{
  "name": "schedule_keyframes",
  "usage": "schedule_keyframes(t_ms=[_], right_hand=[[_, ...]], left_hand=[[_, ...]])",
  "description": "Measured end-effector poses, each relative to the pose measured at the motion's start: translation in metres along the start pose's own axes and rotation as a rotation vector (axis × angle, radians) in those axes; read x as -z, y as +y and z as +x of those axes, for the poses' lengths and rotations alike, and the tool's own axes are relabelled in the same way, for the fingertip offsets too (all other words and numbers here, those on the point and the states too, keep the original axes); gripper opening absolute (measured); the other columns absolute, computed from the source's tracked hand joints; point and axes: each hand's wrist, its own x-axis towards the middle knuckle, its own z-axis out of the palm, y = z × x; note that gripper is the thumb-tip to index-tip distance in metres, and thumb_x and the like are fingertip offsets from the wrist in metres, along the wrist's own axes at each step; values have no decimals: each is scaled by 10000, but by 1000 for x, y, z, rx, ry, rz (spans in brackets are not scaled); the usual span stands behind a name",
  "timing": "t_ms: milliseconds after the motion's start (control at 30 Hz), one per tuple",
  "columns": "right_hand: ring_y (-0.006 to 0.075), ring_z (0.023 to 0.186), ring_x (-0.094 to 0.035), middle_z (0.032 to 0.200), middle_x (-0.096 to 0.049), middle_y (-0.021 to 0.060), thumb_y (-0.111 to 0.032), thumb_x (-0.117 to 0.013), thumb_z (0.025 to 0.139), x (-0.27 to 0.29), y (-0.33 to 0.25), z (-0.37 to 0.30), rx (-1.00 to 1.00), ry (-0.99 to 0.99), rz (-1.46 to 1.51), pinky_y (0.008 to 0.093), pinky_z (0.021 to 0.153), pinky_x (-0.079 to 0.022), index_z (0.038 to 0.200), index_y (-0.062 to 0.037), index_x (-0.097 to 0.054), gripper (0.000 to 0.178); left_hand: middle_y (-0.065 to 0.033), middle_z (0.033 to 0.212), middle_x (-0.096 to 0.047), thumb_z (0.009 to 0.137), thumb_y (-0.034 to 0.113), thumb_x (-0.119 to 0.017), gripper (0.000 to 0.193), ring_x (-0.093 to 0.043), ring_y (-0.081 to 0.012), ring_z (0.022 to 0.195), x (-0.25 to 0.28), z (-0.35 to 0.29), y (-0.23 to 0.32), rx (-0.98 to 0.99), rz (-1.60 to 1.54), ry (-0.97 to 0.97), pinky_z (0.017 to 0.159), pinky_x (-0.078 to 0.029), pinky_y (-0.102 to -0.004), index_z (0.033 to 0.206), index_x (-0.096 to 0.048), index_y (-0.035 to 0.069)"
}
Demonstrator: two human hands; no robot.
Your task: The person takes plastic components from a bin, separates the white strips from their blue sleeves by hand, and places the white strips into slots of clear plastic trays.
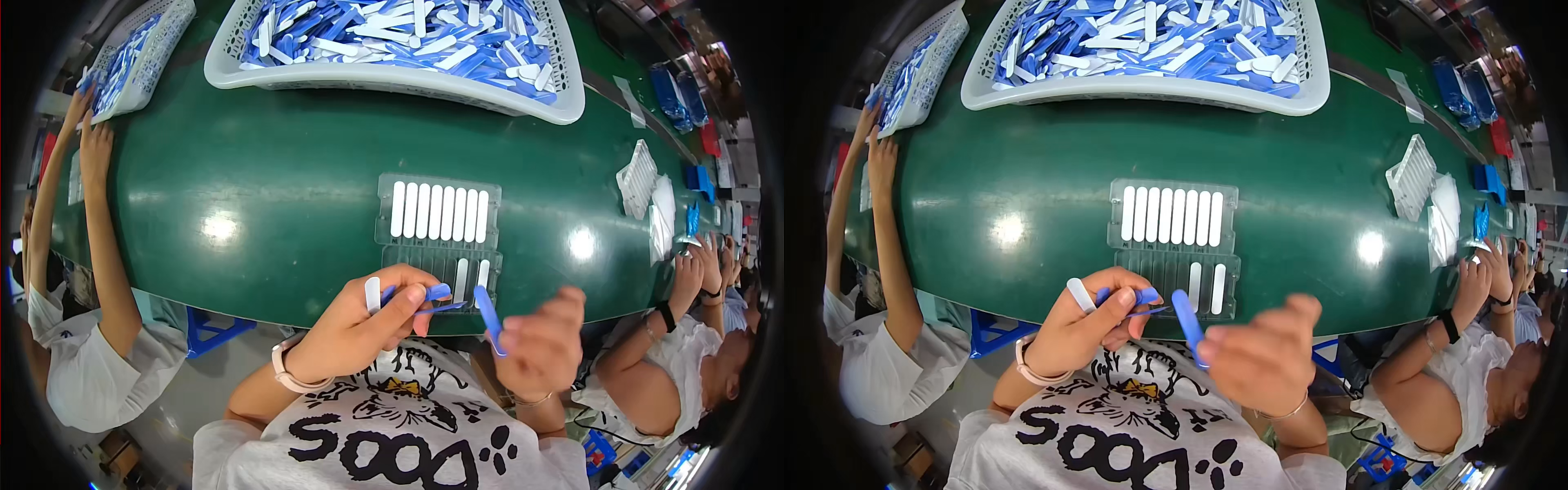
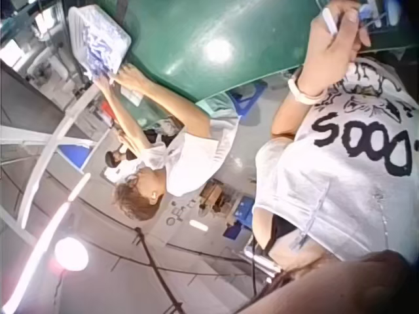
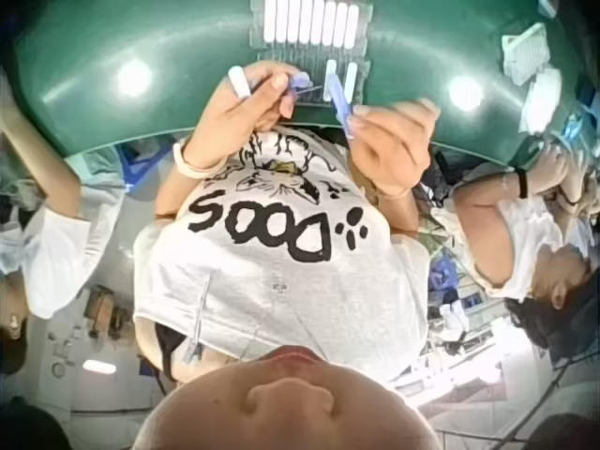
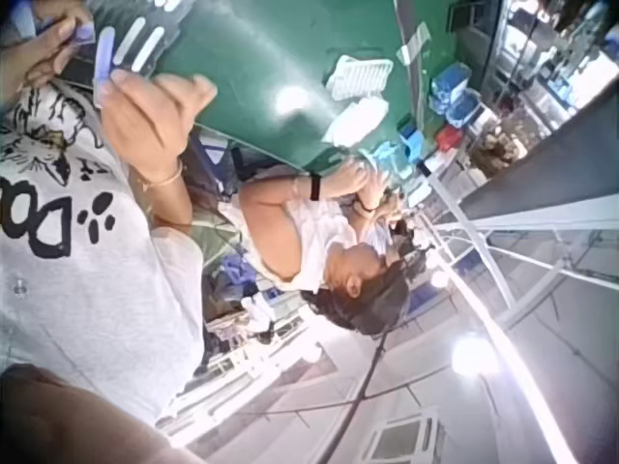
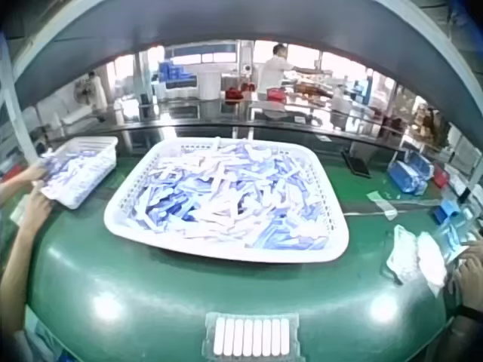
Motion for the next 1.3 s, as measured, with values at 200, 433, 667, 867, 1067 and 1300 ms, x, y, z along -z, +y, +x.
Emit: schedule_keyframes(t_ms=[200,433,667,867,1067,1300], right_hand=[[96,743,-453,987,-662,-99,-119,-741,661,4,-5,1,379,-104,-452,340,773,-276,937,-171,-711,283],[146,803,-570,851,-677,-9,-2,-715,700,-3,14,18,-294,-158,-129,318,725,-397,883,-82,-657,208],[198,779,-490,899,-598,30,-36,-732,716,-9,21,27,-461,-300,-226,303,739,-386,988,-84,-660,285],[234,862,-459,997,-502,50,-71,-752,707,-10,10,42,-454,-420,-407,353,822,-342,982,-89,-660,291],[192,833,-535,976,-594,63,-44,-740,739,-9,11,40,-457,-359,-14,317,774,-405,987,-69,-680,257],[160,761,-590,860,-659,78,-10,-705,780,-13,18,40,-478,-369,403,284,688,-458,924,-20,-678,147]], left_hand=[[-26,767,-555,1008,206,-432,242,-371,-39,542,-2,5,3,60,-128,3,472,-303,-195,1097,-546,12],[1,785,-544,1010,215,-436,262,-340,-16,555,1,7,1,44,-144,55,461,-260,-174,1138,-545,14],[-13,829,-584,994,210,-476,252,-495,-48,711,-3,3,7,-68,192,125,644,-406,-203,1129,-556,12],[-42,858,-602,976,138,-491,222,-546,-81,781,-2,1,1,-177,331,177,715,-444,-240,1138,-542,-6],[-42,836,-611,978,141,-492,201,-579,-85,777,-2,2,-4,-330,492,207,665,-448,-232,1119,-536,5],[-35,843,-597,974,149,-497,223,-517,-58,727,-1,-2,7,-75,183,35,653,-422,-209,1142,-546,10]])
